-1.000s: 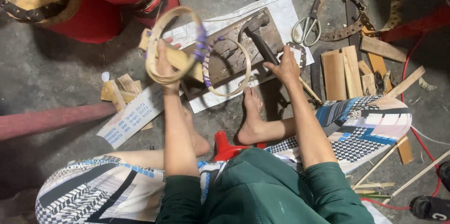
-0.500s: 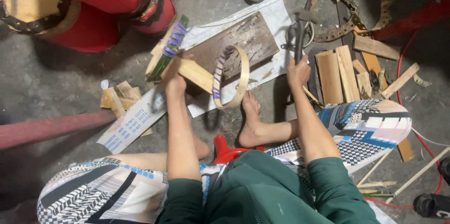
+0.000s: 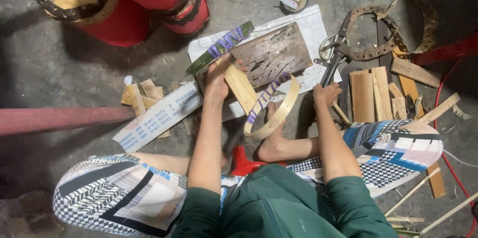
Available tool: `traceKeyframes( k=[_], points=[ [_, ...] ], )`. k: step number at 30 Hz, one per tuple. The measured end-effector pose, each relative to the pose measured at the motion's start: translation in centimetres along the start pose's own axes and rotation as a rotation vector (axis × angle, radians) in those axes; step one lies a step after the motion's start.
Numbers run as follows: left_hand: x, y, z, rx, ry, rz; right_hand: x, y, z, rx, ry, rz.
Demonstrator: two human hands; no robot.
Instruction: The person is assembling a circular wooden frame, likely for a drum, by hammering wooden slats into place and securing them with purple string.
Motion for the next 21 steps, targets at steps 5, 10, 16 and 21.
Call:
traceKeyframes(
  k=[5, 10, 16, 21],
  points=[
    [0.0, -1.5, -1.5, 0.028, 0.025, -0.007, 8.6, 7.3, -2.3, -0.05, 0.276, 0.343],
    [1.2, -1.9, -2.2, 0.087, 0.053, -0.024, 24.1, 19.6, -12.1, 0.48, 0.688, 0.94],
    [2.8, -2.2, -1.7, 0.191, 0.094, 0.028, 30.6, 23.8, -19.5, 0.714, 1.21, 0.754],
    [4.4, -0.6, -1.3, 0.219, 0.154, 0.165, 31.6, 23.0, -20.5, 0.618, 1.34, 0.719]
  ],
)
Point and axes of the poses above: each hand's wrist, its own z-axis towards the middle knuckle, its own y-axis out of the back of the hand, x = y × z, the point moved 6 cm from there along z, towards the middle knuckle, and after that the axes turned 6 degrees about -x, right-handed, at the moved point
